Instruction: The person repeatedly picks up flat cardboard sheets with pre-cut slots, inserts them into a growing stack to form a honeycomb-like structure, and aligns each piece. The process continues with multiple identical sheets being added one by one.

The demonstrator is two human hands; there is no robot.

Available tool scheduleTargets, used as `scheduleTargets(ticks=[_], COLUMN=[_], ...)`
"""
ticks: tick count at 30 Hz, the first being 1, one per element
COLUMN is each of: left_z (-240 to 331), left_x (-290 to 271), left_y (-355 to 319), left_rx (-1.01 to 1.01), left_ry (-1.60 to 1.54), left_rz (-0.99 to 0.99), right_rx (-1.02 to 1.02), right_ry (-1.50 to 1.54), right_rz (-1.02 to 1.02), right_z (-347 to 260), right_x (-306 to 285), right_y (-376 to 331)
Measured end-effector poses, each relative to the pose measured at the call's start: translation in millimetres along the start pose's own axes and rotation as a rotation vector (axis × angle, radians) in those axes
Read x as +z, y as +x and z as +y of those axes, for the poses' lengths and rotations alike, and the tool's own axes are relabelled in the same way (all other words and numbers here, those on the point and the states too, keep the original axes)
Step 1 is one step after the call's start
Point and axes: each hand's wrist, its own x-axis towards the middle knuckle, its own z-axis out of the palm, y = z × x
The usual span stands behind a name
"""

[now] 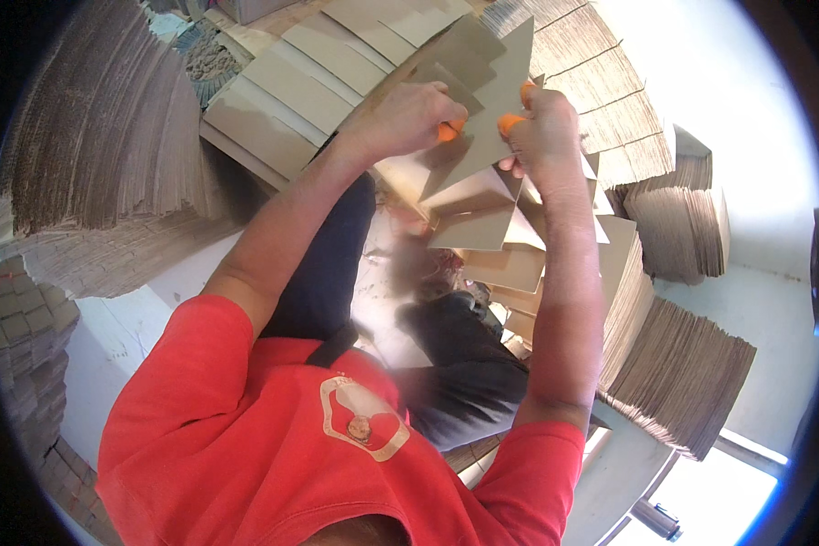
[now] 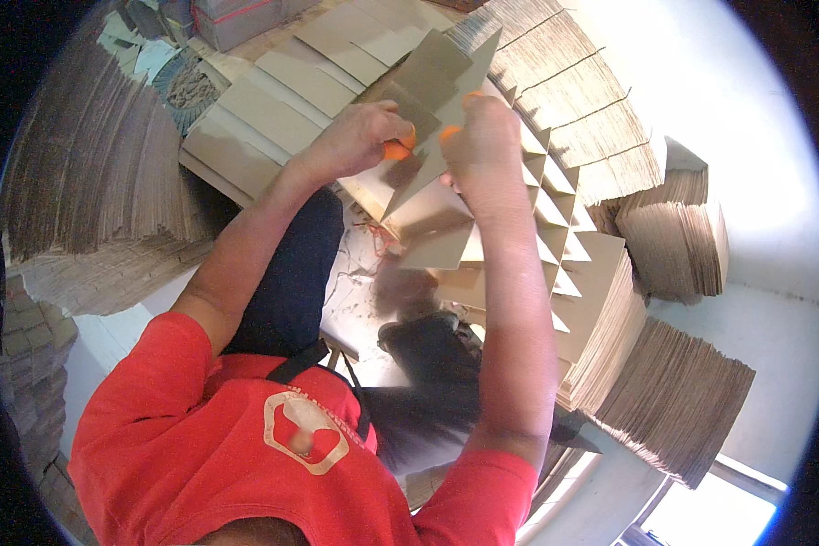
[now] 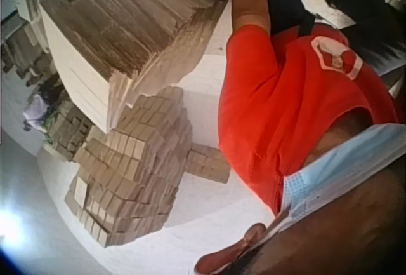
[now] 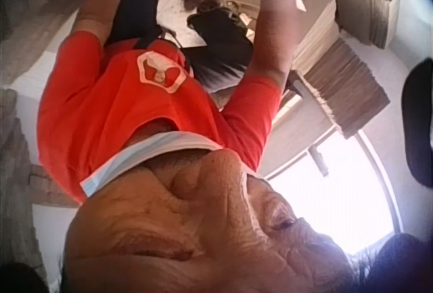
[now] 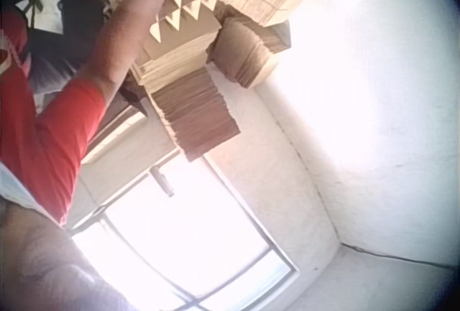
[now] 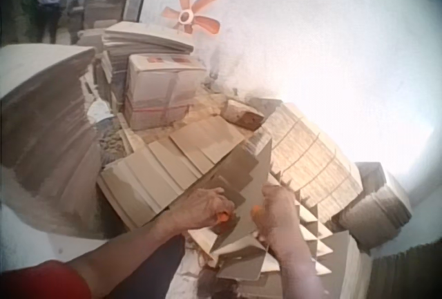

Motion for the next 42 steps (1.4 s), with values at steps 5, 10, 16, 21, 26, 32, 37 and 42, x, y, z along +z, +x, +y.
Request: scheduleTargets(ticks=[5, 10, 16, 21, 26, 32, 37, 42], left_z=[-6, -7, -1, -6, -7, -4, -8, -1], left_x=[1, 2, 0, -1, 6, -5, 10, 2], left_y=[2, 2, 4, 1, 1, -3, 1, 2], left_rx=[0.000, 0.021, -0.009, -0.005, 0.027, -0.019, 0.032, -0.030], left_ry=[-0.014, 0.005, 0.021, 0.007, -0.020, -0.030, 0.009, -0.062], left_rz=[0.011, -0.015, -0.016, -0.014, 0.020, 0.002, 0.085, -0.010], right_rx=[-0.132, 0.029, -0.107, -0.070, -0.252, -0.184, -0.014, 0.021], right_ry=[-0.054, 0.052, -0.208, -0.167, -0.136, 0.044, -0.024, 0.028], right_rz=[0.095, 0.075, 0.121, 0.111, 0.249, 0.526, 0.420, 0.492], right_z=[11, 7, 22, -3, 30, 30, 73, 97], right_x=[10, -9, 14, -4, 26, 53, 131, 147], right_y=[8, 17, 19, 3, 12, -36, -58, -36])
